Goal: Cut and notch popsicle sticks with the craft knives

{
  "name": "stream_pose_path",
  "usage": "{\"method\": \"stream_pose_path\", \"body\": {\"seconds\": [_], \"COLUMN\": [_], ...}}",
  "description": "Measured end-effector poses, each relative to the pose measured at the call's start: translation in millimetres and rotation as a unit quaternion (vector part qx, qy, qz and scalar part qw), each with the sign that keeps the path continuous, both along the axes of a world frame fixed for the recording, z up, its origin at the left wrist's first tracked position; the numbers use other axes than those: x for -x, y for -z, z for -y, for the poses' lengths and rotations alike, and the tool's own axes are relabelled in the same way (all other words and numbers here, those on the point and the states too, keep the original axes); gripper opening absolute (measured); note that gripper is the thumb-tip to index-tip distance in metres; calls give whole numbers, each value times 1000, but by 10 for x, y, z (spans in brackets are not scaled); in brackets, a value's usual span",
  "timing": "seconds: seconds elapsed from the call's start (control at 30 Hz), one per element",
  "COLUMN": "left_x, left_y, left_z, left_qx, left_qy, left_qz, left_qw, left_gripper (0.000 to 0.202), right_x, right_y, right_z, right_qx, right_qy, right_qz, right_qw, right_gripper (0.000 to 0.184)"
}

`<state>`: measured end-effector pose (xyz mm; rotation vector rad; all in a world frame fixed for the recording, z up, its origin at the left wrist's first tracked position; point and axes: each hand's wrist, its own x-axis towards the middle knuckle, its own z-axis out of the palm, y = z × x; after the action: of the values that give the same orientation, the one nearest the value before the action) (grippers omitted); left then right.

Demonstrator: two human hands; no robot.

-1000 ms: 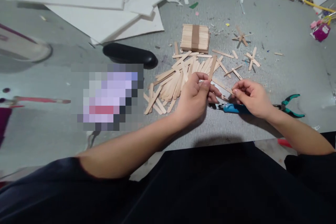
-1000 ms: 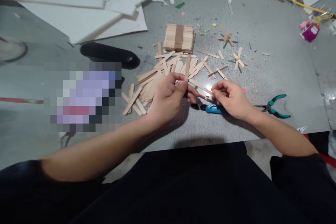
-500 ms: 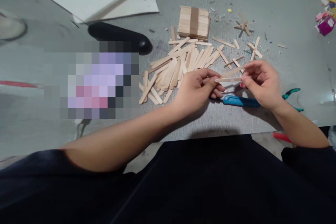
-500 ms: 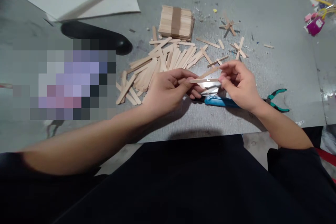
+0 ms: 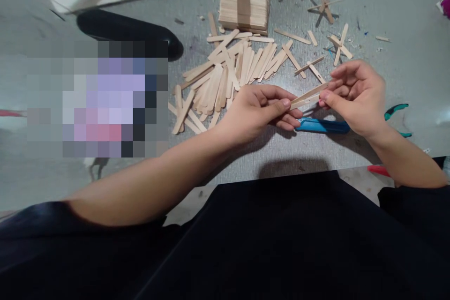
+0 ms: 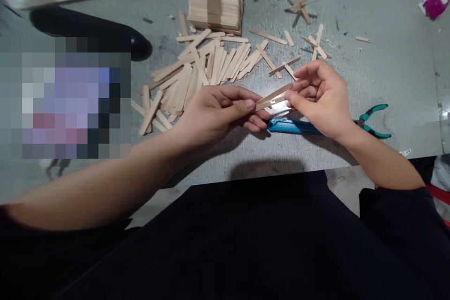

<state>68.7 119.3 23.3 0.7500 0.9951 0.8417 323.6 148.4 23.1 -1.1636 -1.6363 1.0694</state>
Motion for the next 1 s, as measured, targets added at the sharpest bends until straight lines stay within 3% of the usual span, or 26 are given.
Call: {"method": "stream_pose_path", "body": {"seconds": [0.13,0.27,0.43,0.7,0.83,1.0], "left_x": [1,11,42,105,127,140], "left_y": [-92,-125,-112,-53,-23,34], "left_z": [16,3,-17,-32,-43,-36], "left_qx": [41,74,117,148,161,150], "left_qy": [12,27,67,150,164,169], "left_qz": [13,57,91,122,133,159], "left_qw": [999,995,987,970,964,961], "left_gripper": [7,7,18,8,8,4], "right_x": [39,81,106,42,36,34], "right_y": [102,96,64,2,-32,-65], "right_z": [27,47,52,60,49,31], "right_qx": [-61,-85,-75,14,52,50], "right_qy": [11,16,-6,-61,-71,-66], "right_qz": [-45,-77,-90,-69,-75,-81], "right_qw": [997,993,993,996,993,993], "right_gripper": [40,40,35,37,39,26]}}
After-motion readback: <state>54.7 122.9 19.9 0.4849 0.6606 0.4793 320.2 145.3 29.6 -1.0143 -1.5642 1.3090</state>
